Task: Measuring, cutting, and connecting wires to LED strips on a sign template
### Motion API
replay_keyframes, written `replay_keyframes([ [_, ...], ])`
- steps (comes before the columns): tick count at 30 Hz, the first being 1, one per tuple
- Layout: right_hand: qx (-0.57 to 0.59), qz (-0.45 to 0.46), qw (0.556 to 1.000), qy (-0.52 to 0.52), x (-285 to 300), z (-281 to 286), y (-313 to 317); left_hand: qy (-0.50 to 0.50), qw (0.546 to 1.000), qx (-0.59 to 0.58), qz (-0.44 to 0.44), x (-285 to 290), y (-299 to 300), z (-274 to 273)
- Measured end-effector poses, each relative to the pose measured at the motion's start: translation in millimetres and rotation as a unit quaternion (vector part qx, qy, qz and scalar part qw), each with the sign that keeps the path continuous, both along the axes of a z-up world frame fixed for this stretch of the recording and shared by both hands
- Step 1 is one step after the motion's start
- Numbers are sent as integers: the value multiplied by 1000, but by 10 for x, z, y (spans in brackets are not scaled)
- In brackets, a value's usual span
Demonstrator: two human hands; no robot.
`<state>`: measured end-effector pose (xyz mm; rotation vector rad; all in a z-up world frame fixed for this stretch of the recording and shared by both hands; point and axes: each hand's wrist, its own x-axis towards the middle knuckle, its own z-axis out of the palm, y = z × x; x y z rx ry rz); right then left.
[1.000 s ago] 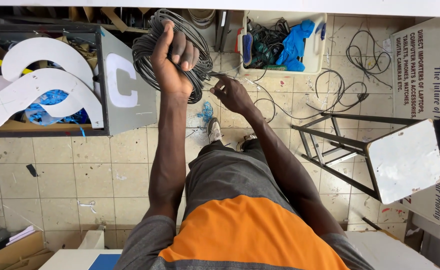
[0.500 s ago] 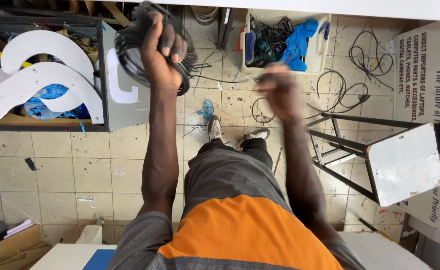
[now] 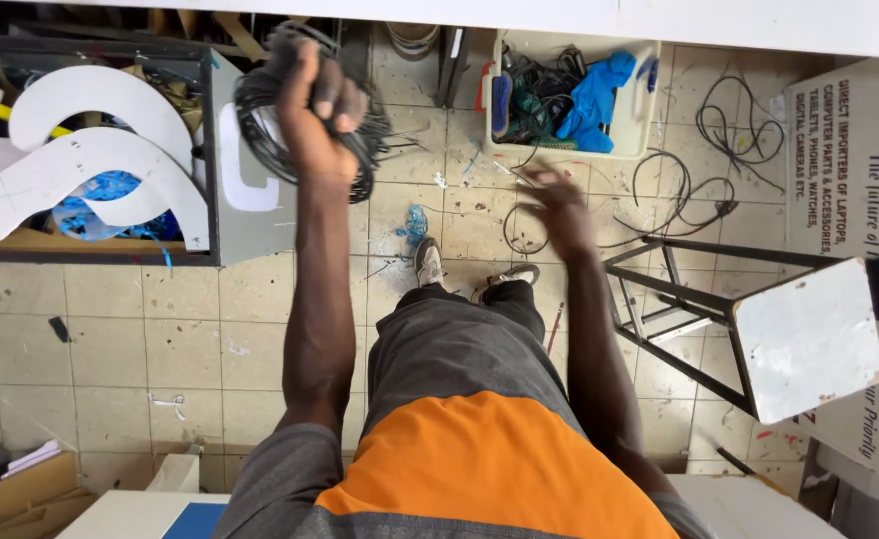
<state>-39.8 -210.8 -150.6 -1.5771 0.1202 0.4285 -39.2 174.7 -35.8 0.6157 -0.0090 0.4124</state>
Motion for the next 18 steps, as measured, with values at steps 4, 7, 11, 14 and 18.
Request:
replay_keyframes([
  [4, 206, 179, 961, 46, -148, 435, 992, 67, 998, 5, -21, 19, -355, 133],
  [7, 169, 222, 960, -7, -156, 573, 1374, 62, 998, -10, -24, -21, -406, 174],
  [11, 78, 241, 964, -85, -102, 673, 1232, 54, 999, 1, -6, -50, -293, 139],
  [14, 118, 141, 979, -86, 135, 501, 342, 19, 1000, 8, 13, -86, 1, -61],
  [18, 414, -60, 902, -102, 451, 183, -1866, 36, 998, 12, 48, -206, 401, -117],
])
